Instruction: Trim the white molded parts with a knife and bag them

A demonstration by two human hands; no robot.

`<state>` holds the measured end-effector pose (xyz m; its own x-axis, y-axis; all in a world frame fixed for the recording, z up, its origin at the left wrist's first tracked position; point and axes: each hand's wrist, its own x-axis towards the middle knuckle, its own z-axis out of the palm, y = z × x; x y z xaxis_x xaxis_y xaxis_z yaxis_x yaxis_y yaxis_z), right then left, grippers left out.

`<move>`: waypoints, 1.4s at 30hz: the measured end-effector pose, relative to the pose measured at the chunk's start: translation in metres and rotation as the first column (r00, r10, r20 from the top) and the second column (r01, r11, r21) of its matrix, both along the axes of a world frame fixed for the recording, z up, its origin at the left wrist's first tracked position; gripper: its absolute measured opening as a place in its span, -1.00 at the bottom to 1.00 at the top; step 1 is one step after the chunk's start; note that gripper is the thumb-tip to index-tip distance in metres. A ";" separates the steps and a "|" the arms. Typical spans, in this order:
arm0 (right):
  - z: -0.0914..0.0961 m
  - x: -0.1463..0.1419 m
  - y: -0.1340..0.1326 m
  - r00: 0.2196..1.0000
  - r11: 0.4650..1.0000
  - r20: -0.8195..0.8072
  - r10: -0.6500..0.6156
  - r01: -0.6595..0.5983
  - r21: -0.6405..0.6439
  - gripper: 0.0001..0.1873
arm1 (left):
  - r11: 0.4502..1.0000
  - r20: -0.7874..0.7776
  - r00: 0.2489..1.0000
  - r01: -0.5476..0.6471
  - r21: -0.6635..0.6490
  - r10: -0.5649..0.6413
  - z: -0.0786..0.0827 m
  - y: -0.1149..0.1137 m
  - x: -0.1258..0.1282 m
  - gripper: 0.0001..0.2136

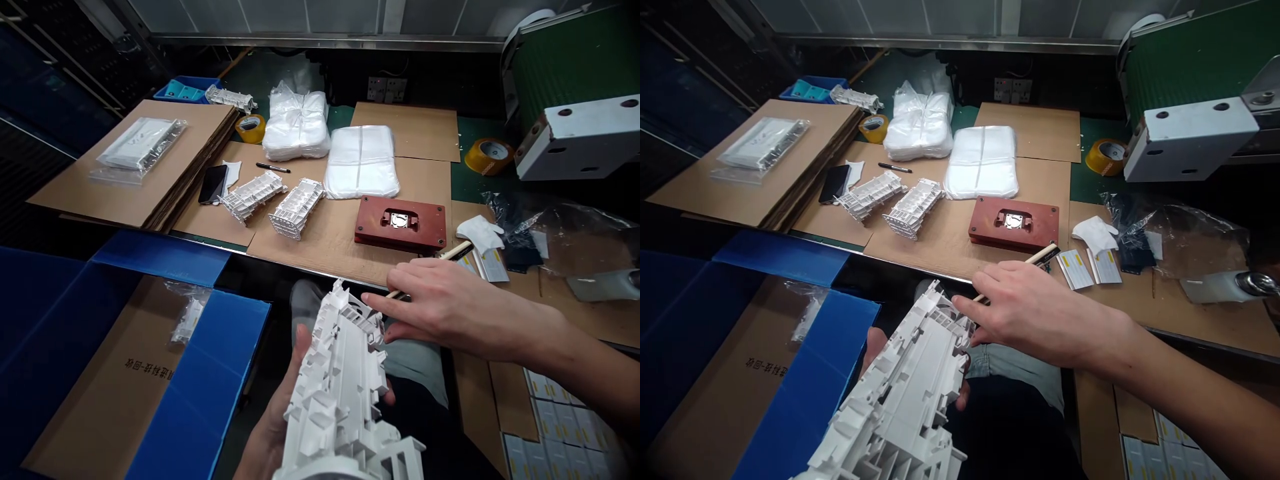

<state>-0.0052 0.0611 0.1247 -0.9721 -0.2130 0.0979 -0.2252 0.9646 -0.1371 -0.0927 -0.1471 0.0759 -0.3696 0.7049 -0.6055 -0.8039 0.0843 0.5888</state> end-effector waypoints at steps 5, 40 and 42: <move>0.000 0.002 -0.001 1.000 1.000 0.010 0.000 0.000 0.013 -0.64 | 0.981 0.322 0.927 0.189 0.047 -0.194 0.013 -0.010 -0.023 -0.17; -0.149 0.096 -0.031 0.251 -0.190 0.420 -0.872 0.618 -0.763 -0.55 | 0.931 -0.554 0.753 0.340 -0.132 -0.354 -0.005 0.003 -0.040 -0.32; -0.155 0.109 -0.024 0.184 -0.193 0.400 -0.898 0.652 -0.733 -0.56 | 0.929 -0.890 0.267 0.104 -0.356 -0.371 -0.014 0.008 -0.041 -0.42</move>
<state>0.1036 0.0373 -0.0302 -0.2456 0.9527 -0.1793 0.4868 -0.0387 -0.8727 -0.1334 -0.1386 0.0616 -0.6057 0.7899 -0.0952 0.3586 0.3778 0.8536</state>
